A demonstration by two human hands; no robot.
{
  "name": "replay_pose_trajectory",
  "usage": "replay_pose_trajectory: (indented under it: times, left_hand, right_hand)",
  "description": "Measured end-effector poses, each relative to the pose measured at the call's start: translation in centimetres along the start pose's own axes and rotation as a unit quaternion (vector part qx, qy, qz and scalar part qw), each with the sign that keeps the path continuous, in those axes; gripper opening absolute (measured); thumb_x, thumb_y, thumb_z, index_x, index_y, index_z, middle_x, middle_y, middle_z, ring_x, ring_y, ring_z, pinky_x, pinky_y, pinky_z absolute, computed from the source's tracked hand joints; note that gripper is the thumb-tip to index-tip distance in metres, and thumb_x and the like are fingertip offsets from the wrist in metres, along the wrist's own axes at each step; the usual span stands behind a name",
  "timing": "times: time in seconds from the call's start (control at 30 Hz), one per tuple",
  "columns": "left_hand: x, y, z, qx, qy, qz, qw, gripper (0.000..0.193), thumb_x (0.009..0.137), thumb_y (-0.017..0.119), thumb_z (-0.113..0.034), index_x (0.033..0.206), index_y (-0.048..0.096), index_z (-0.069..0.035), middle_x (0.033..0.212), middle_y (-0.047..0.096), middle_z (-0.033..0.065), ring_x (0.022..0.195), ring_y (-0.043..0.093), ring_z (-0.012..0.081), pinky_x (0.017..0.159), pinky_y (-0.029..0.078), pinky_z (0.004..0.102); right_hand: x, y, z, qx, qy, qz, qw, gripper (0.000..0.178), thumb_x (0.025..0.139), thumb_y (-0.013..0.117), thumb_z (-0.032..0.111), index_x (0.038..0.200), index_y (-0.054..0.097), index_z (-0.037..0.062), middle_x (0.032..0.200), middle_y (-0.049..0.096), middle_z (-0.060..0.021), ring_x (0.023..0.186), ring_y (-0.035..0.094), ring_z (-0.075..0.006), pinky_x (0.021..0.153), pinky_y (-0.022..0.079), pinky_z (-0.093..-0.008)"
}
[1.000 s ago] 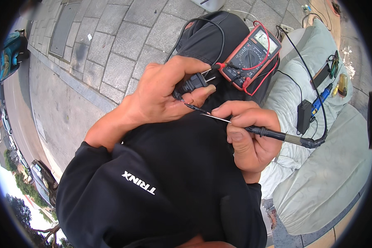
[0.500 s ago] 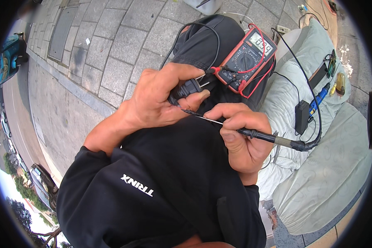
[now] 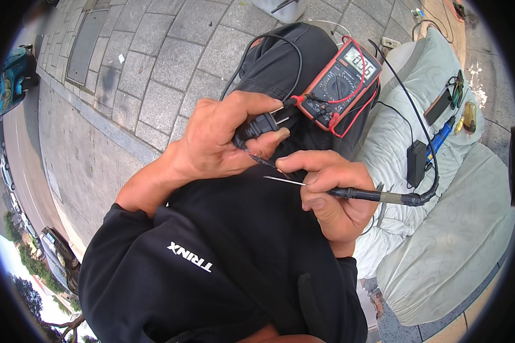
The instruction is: The person uses a multimeter to test a power adapter plug, then opens the adapter casing with a screwdriver to inspect the internal components. They strip a wire and continue testing connections inside the adapter.
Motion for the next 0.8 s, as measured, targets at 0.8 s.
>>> replay_pose_trajectory:
  times: [0.8]
  left_hand:
    - [-0.48, -0.04, 0.03, 0.0, -0.027, 0.011, 1.0, 0.044, 0.085, 0.092, -0.014, 0.121, 0.071, 0.0, 0.103, 0.074, 0.0112, 0.075, 0.07, 0.0154, 0.066, 0.055, 0.0282]
  right_hand:
    - [0.06, -0.04, 0.03, -0.026, 0.026, -0.027, 0.999, 0.021, 0.1, 0.076, 0.01, 0.106, 0.061, -0.0023, 0.104, 0.076, -0.0309, 0.088, 0.076, -0.0256, 0.082, 0.059, -0.0322]
Point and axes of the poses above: each hand's wrist, its own x-axis towards the middle knuckle, its own y-axis out of the palm, z = x × y, the point moved 3 cm from there along x, towards the middle knuckle
